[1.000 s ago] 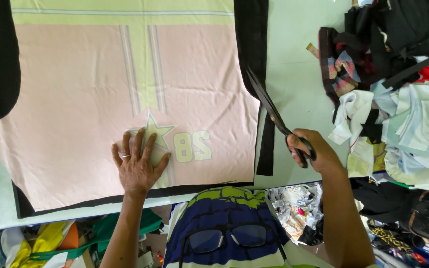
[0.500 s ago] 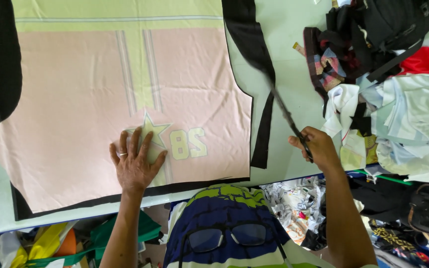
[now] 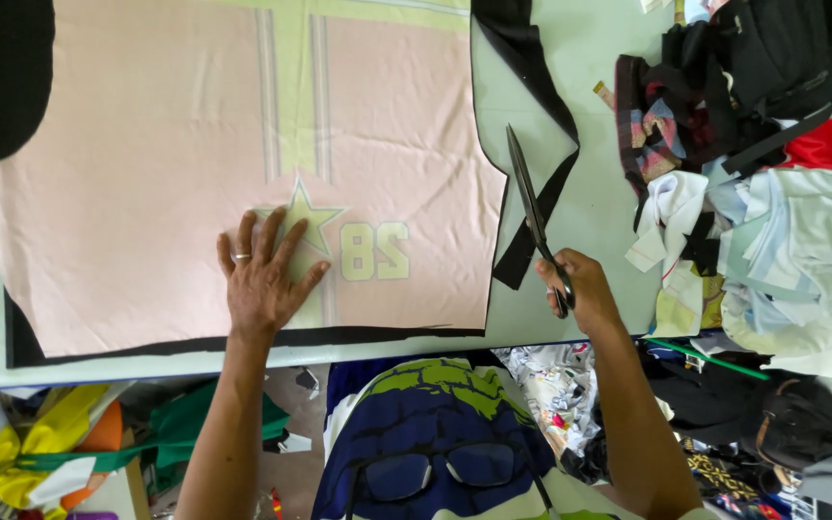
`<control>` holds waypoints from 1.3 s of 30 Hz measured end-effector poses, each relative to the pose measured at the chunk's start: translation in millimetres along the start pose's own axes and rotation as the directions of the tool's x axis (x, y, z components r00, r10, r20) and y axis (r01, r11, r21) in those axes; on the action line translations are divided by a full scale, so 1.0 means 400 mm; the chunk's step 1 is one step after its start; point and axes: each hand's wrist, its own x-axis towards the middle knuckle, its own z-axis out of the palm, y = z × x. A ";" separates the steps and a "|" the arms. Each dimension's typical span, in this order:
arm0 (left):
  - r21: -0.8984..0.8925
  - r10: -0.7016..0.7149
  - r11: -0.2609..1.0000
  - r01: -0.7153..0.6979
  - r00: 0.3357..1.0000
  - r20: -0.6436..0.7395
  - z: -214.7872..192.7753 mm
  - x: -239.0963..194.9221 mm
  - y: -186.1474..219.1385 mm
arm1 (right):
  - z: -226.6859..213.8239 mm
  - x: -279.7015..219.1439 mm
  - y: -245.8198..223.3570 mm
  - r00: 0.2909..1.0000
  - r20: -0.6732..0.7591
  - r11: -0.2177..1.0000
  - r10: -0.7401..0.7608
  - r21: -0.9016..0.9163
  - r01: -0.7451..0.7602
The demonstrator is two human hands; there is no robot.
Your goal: A worker uses large industrial scissors to cut out specific garment shapes from a piece of fabric on a cutting table.
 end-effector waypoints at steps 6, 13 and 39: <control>-0.186 -0.012 0.983 0.003 0.999 -0.046 -0.052 -0.011 0.022 | 0.003 0.037 0.019 0.998 0.053 0.999 -0.028 -0.043 0.030; -0.350 -0.131 0.935 -0.058 0.860 -0.493 0.116 -0.223 0.234 | -0.131 0.000 0.042 0.976 0.205 0.991 -0.079 -0.088 0.099; -0.793 -0.392 -0.460 0.400 0.710 0.585 0.189 -0.358 0.730 | -0.286 0.084 0.076 0.632 0.689 0.594 0.355 -0.688 0.417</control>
